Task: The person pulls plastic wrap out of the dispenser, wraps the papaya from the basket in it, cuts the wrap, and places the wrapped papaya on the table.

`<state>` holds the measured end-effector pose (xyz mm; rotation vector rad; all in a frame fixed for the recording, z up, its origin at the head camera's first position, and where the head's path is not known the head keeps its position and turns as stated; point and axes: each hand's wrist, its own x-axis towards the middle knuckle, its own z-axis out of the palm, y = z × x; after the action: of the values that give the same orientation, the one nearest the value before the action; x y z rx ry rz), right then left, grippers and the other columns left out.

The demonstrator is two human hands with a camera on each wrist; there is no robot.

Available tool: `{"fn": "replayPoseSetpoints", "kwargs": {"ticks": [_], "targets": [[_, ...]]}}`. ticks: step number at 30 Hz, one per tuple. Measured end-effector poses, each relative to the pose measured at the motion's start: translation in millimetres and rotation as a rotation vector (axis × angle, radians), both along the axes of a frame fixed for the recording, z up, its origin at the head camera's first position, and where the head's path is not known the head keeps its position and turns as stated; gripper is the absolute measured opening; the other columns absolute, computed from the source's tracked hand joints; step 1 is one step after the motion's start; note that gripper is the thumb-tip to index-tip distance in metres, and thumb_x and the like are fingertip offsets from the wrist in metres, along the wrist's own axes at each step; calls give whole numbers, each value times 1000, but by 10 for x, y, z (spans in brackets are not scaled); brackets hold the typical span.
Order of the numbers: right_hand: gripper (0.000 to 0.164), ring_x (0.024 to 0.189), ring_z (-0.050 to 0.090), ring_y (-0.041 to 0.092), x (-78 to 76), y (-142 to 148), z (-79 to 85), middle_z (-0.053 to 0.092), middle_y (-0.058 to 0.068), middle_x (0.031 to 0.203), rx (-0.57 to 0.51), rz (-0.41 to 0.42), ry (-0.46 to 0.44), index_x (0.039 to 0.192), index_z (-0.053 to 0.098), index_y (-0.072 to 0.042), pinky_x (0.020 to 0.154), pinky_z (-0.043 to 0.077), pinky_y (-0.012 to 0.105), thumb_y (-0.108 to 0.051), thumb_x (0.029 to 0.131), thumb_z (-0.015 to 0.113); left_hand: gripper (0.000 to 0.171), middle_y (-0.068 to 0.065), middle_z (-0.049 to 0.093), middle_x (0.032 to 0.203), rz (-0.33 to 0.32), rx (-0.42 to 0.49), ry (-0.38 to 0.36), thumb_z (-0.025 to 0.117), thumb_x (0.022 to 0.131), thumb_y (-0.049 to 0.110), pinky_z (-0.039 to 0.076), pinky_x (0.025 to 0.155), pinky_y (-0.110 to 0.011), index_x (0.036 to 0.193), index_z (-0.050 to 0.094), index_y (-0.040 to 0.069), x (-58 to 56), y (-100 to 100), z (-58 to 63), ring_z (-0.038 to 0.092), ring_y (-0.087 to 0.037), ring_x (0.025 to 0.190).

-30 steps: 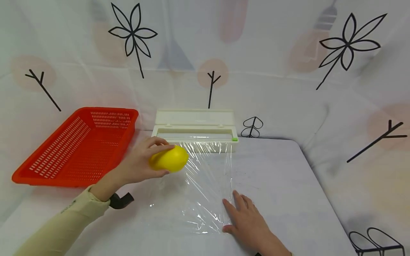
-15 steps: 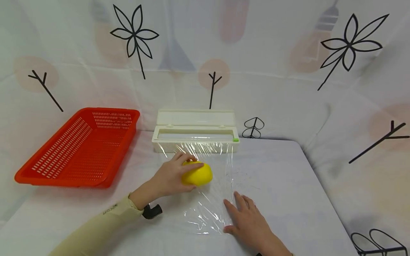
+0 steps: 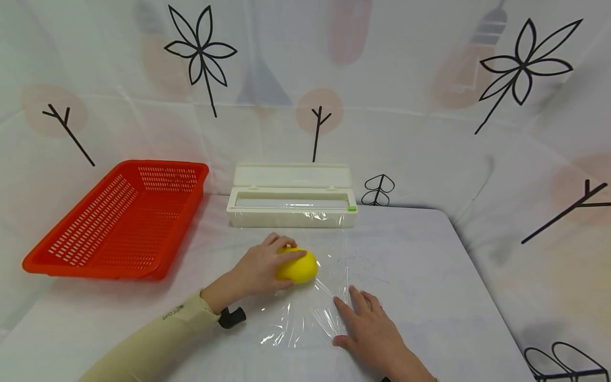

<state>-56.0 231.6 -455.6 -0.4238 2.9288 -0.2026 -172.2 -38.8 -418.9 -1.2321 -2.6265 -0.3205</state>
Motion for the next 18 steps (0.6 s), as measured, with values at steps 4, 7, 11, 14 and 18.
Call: {"fn": "replayPoseSetpoints", "kwargs": {"ticks": [4,7,11,14,18], "targets": [[81,130,38,42,23,18,11,37,19,152,-18,28,43,144,53,-21,84,54,57,-62,78,72,59,-1,54,130,-28,-29,3,79,82,41,53,83,-28,137,61,27,8,-16,-5,46,-19,116],[78,129,40,42,27,27,19,39,18,151,-27,36,62,145,52,-21,92,51,56,-62,82,69,60,-1,54,134,-55,-30,-12,80,83,37,52,90,-29,138,60,25,16,-51,8,45,-20,121],[74,129,41,42,28,43,32,42,17,150,-76,36,79,145,53,-21,101,44,57,-62,85,67,58,-1,54,138,-81,-9,-38,82,82,30,50,95,-31,136,62,23,18,-120,29,45,-20,126],[75,130,39,43,28,49,36,42,18,150,-90,34,84,144,53,-22,101,44,58,-62,83,68,56,-1,53,141,-91,4,-34,83,81,27,51,95,-32,134,64,23,12,-182,34,46,-20,128],[78,131,36,45,26,46,28,40,19,151,-73,32,82,145,52,-20,101,43,59,-61,81,71,54,-2,54,141,-94,22,-32,84,82,27,51,96,-33,132,65,22,19,-267,31,47,-20,127]]}}
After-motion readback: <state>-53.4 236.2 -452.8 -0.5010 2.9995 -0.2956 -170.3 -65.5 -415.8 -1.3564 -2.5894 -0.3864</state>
